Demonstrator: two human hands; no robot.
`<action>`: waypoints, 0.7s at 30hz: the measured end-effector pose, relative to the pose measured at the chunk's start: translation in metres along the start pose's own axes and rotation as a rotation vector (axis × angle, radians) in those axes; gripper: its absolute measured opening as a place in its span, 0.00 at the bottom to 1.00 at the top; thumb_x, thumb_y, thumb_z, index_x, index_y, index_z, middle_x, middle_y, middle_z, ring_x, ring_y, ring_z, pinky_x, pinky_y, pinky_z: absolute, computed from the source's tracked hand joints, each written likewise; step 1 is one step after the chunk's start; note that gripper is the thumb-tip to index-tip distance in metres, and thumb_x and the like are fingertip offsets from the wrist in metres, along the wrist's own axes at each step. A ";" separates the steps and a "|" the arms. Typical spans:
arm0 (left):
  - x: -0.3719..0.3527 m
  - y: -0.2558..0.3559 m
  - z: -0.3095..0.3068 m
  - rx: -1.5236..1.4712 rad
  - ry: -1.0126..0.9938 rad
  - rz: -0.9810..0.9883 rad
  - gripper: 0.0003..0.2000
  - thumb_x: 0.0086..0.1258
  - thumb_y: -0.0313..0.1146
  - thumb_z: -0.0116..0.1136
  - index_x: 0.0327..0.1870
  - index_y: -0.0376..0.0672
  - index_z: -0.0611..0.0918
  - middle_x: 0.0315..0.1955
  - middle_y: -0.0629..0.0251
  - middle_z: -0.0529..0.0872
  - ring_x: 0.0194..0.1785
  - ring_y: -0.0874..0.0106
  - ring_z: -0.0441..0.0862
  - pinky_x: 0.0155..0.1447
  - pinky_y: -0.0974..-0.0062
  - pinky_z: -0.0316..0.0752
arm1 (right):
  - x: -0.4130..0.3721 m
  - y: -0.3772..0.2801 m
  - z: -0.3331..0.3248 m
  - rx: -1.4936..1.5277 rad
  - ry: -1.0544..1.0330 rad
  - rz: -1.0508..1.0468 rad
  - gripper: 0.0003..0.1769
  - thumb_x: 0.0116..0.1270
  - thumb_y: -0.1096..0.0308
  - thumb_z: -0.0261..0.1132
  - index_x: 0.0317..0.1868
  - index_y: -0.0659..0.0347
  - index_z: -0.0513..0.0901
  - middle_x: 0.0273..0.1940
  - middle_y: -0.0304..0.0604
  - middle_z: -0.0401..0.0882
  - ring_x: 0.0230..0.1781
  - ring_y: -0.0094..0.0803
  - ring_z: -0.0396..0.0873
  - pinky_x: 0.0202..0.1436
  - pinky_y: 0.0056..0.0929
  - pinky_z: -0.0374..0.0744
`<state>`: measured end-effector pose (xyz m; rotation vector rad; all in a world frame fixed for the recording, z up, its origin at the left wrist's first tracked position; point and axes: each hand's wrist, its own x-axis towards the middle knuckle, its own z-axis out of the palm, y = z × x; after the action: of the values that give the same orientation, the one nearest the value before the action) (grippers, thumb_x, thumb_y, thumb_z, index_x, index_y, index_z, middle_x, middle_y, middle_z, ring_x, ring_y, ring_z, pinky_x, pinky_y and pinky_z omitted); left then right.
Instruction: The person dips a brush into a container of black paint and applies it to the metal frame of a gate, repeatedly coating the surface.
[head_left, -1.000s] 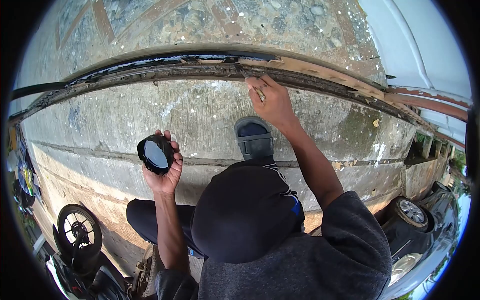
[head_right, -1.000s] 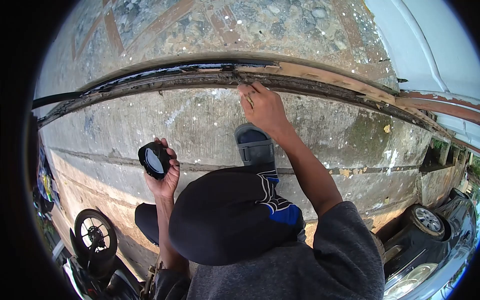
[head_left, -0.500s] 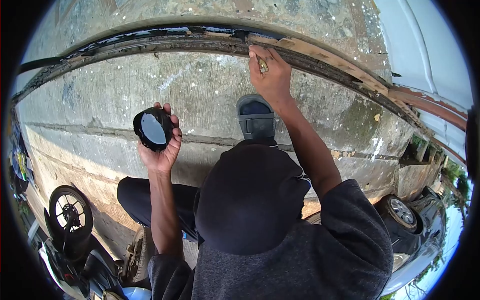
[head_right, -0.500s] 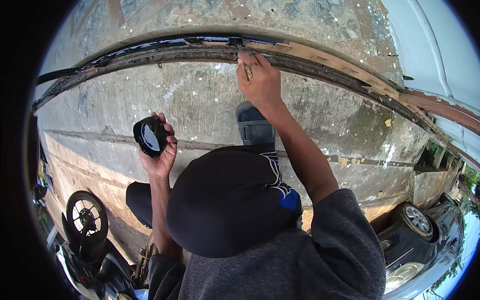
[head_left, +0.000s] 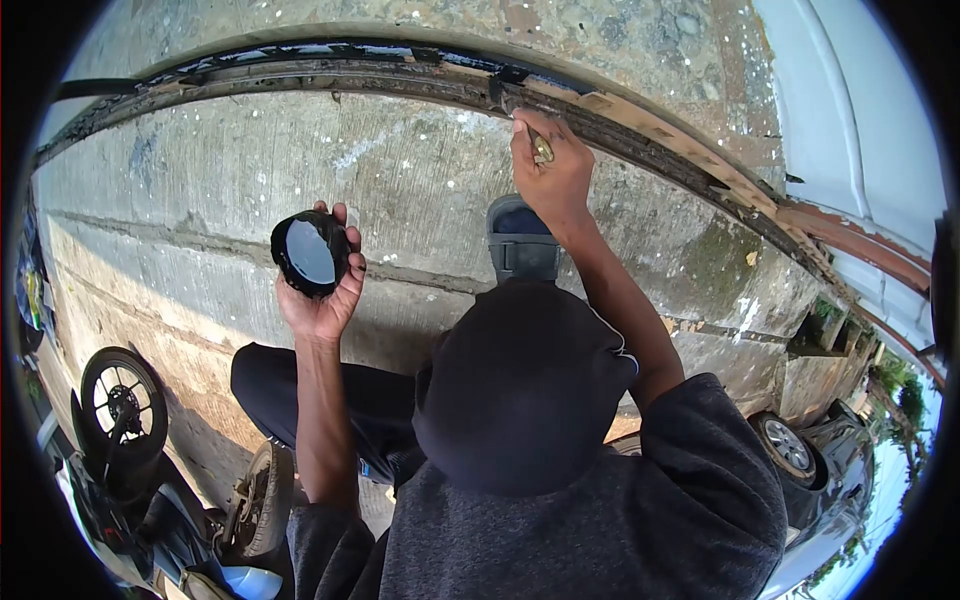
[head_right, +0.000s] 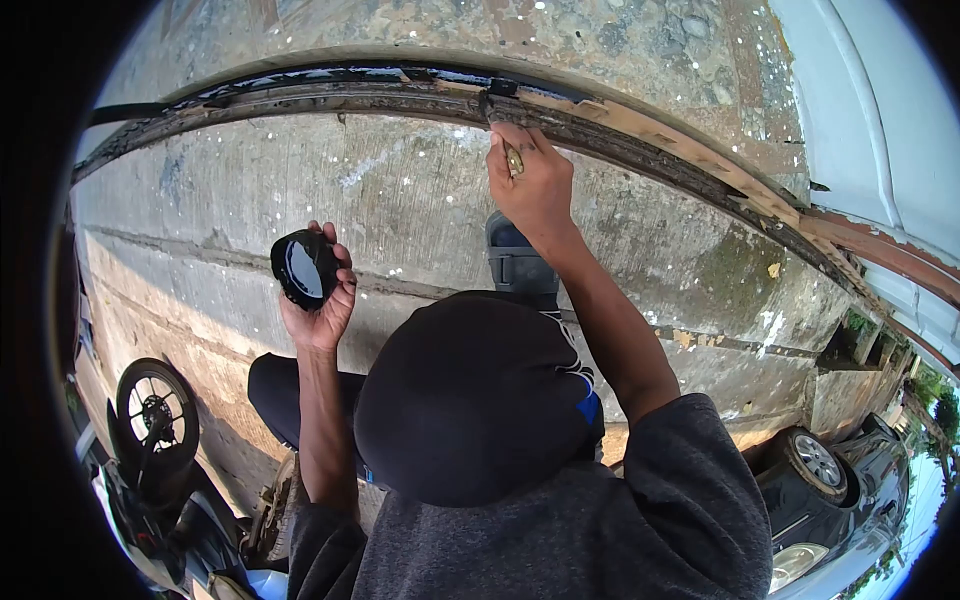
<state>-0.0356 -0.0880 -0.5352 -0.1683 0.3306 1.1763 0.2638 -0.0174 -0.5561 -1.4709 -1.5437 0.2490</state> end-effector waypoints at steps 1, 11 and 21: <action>-0.002 0.001 -0.002 -0.001 0.005 0.010 0.24 0.77 0.43 0.47 0.68 0.40 0.69 0.64 0.50 0.75 0.60 0.51 0.78 0.56 0.55 0.80 | 0.000 -0.007 0.006 0.032 -0.008 -0.049 0.07 0.65 0.74 0.68 0.43 0.62 0.86 0.33 0.50 0.85 0.28 0.41 0.84 0.31 0.30 0.80; -0.028 0.013 -0.019 -0.060 0.052 0.110 0.24 0.77 0.44 0.48 0.67 0.40 0.69 0.63 0.49 0.76 0.59 0.50 0.79 0.56 0.55 0.81 | 0.030 -0.021 0.075 -0.006 -0.122 -0.137 0.08 0.64 0.74 0.67 0.45 0.62 0.85 0.35 0.51 0.85 0.30 0.44 0.85 0.33 0.31 0.82; -0.033 0.013 -0.023 -0.097 0.087 0.134 0.23 0.77 0.44 0.48 0.67 0.40 0.69 0.63 0.50 0.76 0.59 0.50 0.79 0.56 0.55 0.82 | 0.060 -0.034 0.040 0.436 -0.056 0.266 0.09 0.71 0.72 0.64 0.46 0.69 0.85 0.31 0.47 0.86 0.30 0.28 0.87 0.29 0.23 0.83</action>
<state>-0.0625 -0.1189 -0.5453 -0.2857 0.3660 1.3208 0.2230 0.0425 -0.5240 -1.3191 -1.2332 0.7401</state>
